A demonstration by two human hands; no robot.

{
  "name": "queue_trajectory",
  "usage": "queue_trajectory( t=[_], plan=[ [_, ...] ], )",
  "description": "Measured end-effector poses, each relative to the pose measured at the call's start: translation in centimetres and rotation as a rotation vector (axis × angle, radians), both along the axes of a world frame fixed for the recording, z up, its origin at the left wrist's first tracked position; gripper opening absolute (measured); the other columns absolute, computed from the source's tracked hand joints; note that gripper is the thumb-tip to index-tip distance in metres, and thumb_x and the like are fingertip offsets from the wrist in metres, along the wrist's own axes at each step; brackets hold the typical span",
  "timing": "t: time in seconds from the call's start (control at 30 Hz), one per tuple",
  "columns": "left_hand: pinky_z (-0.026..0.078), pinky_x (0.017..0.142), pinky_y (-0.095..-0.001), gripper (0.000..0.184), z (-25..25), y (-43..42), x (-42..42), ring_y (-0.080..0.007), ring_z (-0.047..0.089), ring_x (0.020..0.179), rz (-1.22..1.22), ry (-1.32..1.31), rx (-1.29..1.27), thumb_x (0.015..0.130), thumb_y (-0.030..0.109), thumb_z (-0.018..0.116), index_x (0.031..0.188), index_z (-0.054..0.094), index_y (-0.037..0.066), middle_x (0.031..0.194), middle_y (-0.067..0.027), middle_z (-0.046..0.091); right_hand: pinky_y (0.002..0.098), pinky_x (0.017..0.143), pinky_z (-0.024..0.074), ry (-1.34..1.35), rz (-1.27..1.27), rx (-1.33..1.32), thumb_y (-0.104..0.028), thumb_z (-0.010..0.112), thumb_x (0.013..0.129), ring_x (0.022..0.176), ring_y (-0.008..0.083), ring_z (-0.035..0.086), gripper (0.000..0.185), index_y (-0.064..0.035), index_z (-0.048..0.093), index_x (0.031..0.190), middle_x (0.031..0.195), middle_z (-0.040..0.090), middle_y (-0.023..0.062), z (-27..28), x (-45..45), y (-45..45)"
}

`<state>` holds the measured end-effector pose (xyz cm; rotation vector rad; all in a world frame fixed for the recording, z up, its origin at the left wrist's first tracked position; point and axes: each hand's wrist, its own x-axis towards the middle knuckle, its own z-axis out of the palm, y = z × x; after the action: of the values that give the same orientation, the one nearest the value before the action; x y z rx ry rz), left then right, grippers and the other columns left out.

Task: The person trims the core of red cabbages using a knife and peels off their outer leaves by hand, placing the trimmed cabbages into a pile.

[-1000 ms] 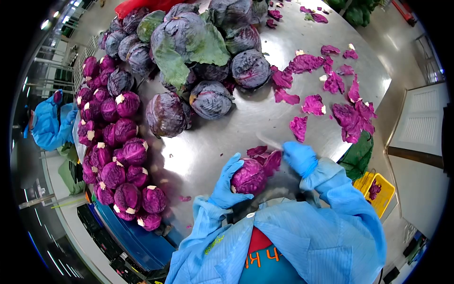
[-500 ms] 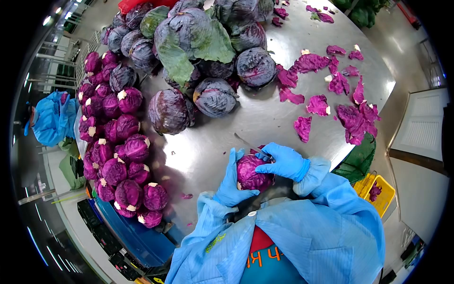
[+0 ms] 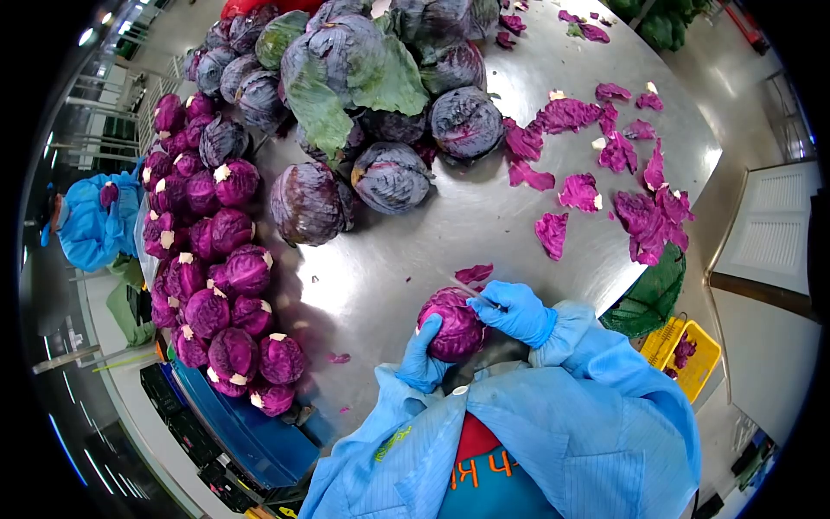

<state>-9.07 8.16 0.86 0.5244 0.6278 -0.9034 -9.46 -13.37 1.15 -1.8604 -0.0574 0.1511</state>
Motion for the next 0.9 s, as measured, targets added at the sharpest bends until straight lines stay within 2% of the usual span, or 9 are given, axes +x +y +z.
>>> queue_trajectory(
  t=[0.17,0.27,0.33,0.43,0.5,0.53,0.6,0.7,0.9],
  plan=[
    [0.047,0.102,-0.0437,0.071,-0.2,0.4,0.3,-0.0307,0.054,0.12,-0.021,-0.24,0.19,0.079,0.015,0.074,0.139,0.037,0.002,0.132,-0.0176,0.052,0.0251,0.043,0.0407,0.483,-0.455,0.63,-0.03,0.065,0.092,0.049,0.0101,0.055,0.025,-0.0059,0.065,0.09,0.067,0.061,0.004,1.9,0.1,-1.5],
    [0.046,0.102,-0.0426,0.07,-0.3,0.9,0.3,-0.0291,0.055,0.119,-0.003,-0.24,0.229,0.078,0.014,0.075,0.138,0.039,0.001,0.13,-0.0169,0.053,0.0202,0.04,0.0346,0.261,-0.79,0.554,-0.03,0.063,0.094,0.045,0.0046,0.045,0.03,-0.0033,0.063,0.108,0.075,0.063,0.0029,1.2,3.0,-5.6],
    [0.046,0.103,-0.043,0.069,-0.6,1.2,0.2,-0.0286,0.056,0.117,0.058,-0.185,0.182,0.078,0.014,0.075,0.137,0.041,0.002,0.128,-0.0163,0.055,0.0215,0.049,0.0412,0.179,-0.799,0.375,-0.032,0.07,0.089,0.054,0.0058,0.048,0.05,-0.002,0.057,0.126,0.077,0.062,0.0023,0.7,3.4,-7.0],
    [0.047,0.101,-0.0434,0.07,-0.8,0.5,0.4,-0.0283,0.057,0.115,0.131,-0.265,0.243,0.077,0.013,0.076,0.136,0.041,0.002,0.127,-0.0153,0.055,0.0234,0.064,0.0474,0.211,-0.339,-0.052,-0.034,0.076,0.082,0.067,0.0086,0.053,0.073,-0.0023,0.045,0.14,0.08,0.06,0.0015,2.2,1.5,-4.7],
    [0.048,0.099,-0.0424,0.071,-1.1,-0.1,0.6,-0.0273,0.058,0.113,0.168,-0.351,0.31,0.075,0.015,0.078,0.135,0.042,0.002,0.125,-0.0146,0.056,0.0294,0.082,0.0486,0.321,-0.165,0.017,-0.046,0.082,0.071,0.087,0.0149,0.057,0.091,-0.0058,0.043,0.141,0.093,0.059,0.0054,2.9,0.0,-1.5],
    [0.048,0.099,-0.0419,0.072,-1.3,-0.2,0.7,-0.027,0.058,0.112,0.157,-0.381,0.331,0.075,0.015,0.079,0.135,0.042,0.002,0.125,-0.0145,0.056,0.0322,0.085,0.0488,0.252,-0.161,-0.1,-0.054,0.081,0.068,0.091,0.0188,0.059,0.09,-0.0077,0.048,0.138,0.098,0.061,0.0087,3.3,-0.3,-0.1],
    [0.048,0.099,-0.0409,0.073,-1.6,0.0,0.8,-0.0263,0.058,0.112,0.136,-0.441,0.382,0.073,0.016,0.081,0.134,0.042,0.002,0.124,-0.0144,0.056,0.0328,0.081,0.0503,0.281,-0.136,-0.192,-0.043,0.08,0.075,0.089,0.0188,0.061,0.074,-0.0105,0.052,0.134,0.103,0.062,0.0088,4.0,-0.3,1.1],
    [0.048,0.099,-0.04,0.076,-1.4,0.2,0.9,-0.0255,0.058,0.111,0.132,-0.458,0.387,0.072,0.018,0.082,0.134,0.042,0.002,0.124,-0.0141,0.056,0.0338,0.081,0.0501,0.406,-0.105,0.128,-0.042,0.075,0.08,0.09,0.0213,0.062,0.059,-0.0106,0.058,0.127,0.102,0.062,0.0105,2.9,-0.1,0.5],
    [0.047,0.1,-0.0406,0.075,-1.4,-0.3,1.0,-0.0267,0.058,0.113,0.162,-0.435,0.337,0.073,0.02,0.08,0.135,0.041,0.002,0.125,-0.0145,0.056,0.0331,0.07,0.0526,0.006,-0.026,-0.422,-0.031,0.067,0.087,0.083,0.0259,0.065,0.036,-0.0102,0.062,0.116,0.099,0.064,0.0113,2.2,-0.7,0.0]
  ],
)
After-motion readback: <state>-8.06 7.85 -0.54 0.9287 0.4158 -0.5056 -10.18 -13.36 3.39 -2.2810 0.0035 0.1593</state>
